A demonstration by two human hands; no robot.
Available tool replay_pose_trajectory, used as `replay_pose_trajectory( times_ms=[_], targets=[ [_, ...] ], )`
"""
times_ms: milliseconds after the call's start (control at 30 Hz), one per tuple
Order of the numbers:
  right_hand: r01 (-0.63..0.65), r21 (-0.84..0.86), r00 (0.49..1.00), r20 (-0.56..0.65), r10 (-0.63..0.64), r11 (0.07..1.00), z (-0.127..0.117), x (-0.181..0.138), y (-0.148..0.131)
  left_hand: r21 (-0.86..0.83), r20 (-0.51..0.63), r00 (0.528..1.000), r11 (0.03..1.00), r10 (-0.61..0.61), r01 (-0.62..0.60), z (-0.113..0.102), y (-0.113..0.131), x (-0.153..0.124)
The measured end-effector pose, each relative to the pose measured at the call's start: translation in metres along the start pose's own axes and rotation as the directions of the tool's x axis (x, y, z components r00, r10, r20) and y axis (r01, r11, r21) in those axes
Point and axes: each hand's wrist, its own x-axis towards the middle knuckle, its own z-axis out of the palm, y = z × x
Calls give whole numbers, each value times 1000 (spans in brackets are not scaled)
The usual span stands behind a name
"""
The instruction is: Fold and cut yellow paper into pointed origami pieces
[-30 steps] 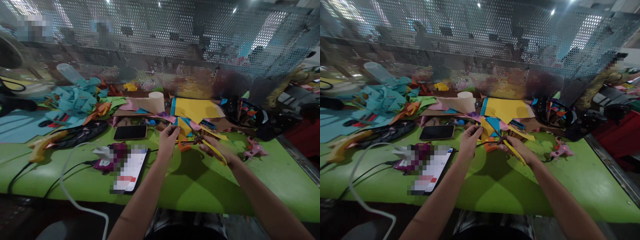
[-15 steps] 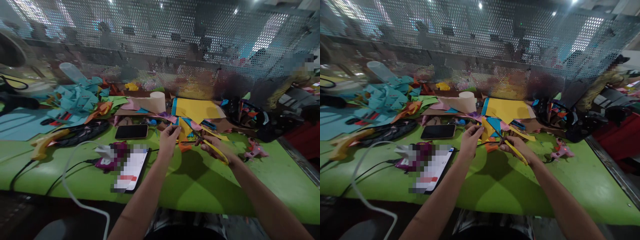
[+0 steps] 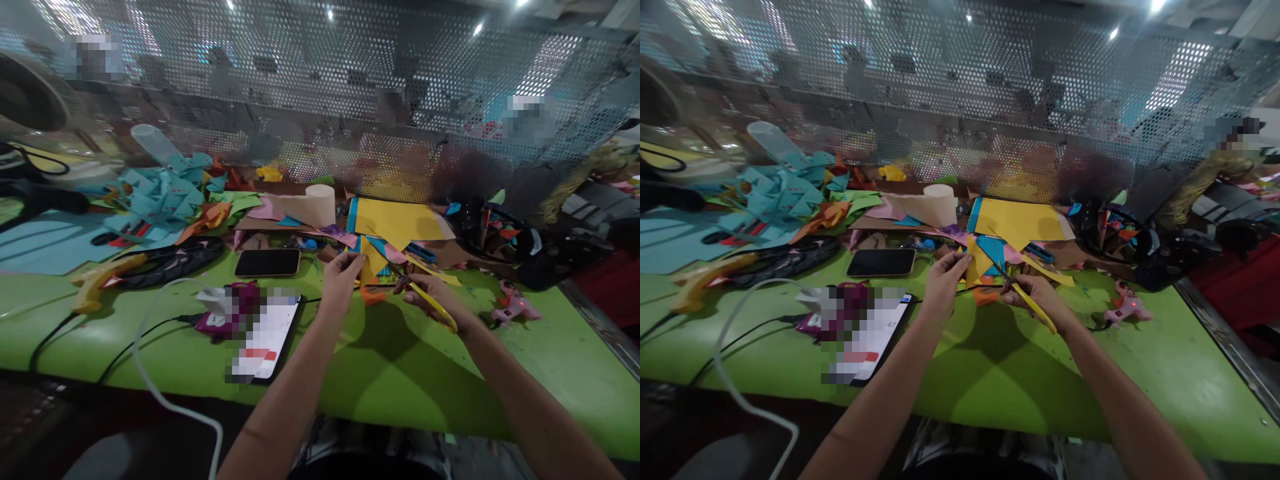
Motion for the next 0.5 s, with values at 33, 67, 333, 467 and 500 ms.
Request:
replay_pose_trajectory(
  times_ms=[33,67,333,467,500],
  targets=[
    [9,-13,1000,-8,-9,1000,0,1,2,-2,1,1000,1000,-8,8,0,0,0],
    [12,-27,1000,-17,-13,1000,0,2,4,-5,2,1000,1000,-13,13,0,1,0],
    [28,-141,999,-21,-31,990,-1,5,12,-43,10,1000,999,-27,27,-1,2,0],
    [110,-277,993,-19,-120,955,-1,3,7,-19,30,999,999,-42,42,1,1,-4],
    [124,-299,991,-18,-135,946,-2,2,7,-8,45,998,999,-51,51,2,1,-5]
  ],
)
